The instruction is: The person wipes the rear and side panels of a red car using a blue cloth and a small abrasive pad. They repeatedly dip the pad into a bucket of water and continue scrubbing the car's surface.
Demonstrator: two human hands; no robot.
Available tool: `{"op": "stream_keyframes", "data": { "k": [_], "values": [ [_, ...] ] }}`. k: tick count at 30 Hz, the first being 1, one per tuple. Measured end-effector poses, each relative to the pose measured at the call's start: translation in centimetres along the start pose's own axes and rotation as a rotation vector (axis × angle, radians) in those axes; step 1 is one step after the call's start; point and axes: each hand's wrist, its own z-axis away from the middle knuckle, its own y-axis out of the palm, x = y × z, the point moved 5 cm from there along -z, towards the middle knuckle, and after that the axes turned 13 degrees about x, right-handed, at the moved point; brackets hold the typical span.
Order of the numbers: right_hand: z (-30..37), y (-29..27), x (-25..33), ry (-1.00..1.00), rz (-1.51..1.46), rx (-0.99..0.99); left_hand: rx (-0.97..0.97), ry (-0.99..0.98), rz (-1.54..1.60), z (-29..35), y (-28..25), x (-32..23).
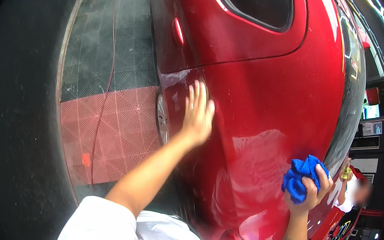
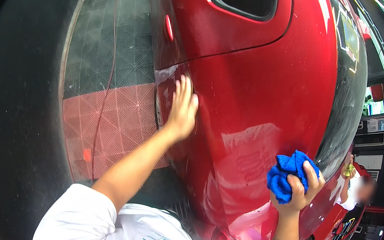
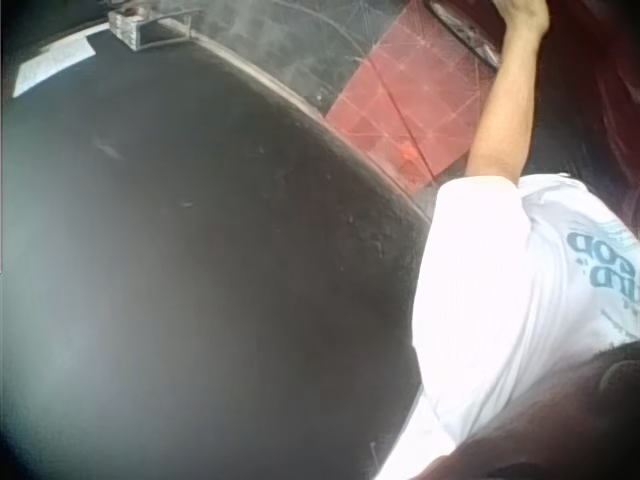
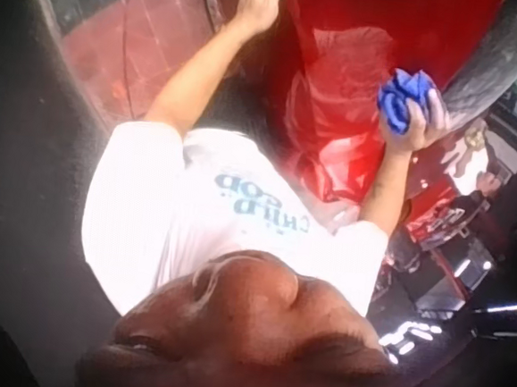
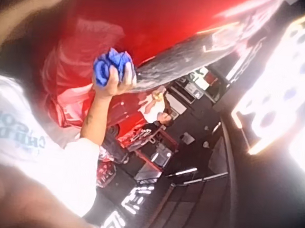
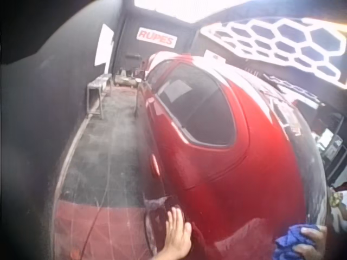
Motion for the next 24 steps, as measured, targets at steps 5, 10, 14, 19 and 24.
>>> {"op": "stream_keyframes", "data": {
  "k": [5,10,14,19,24],
  "values": [
    [-0.1,-0.4,0.2,0.031,0.009,-0.011,0.173,0.109,-0.149,6.6,2.9,-1.4],
    [-0.8,0.1,0.2,0.017,-0.017,-0.025,0.011,0.011,-0.061,-5.1,-3.4,2.3],
    [-0.4,0.0,0.2,0.021,-0.001,-0.022,0.165,0.066,-0.006,4.0,1.6,-0.5],
    [-0.9,-0.4,0.7,0.027,-0.013,-0.028,0.106,0.076,-0.06,0.7,-0.9,0.3],
    [-0.6,-0.8,0.8,0.024,0.004,-0.025,0.083,-0.012,-0.05,-1.4,-0.5,0.5]
  ]
}}
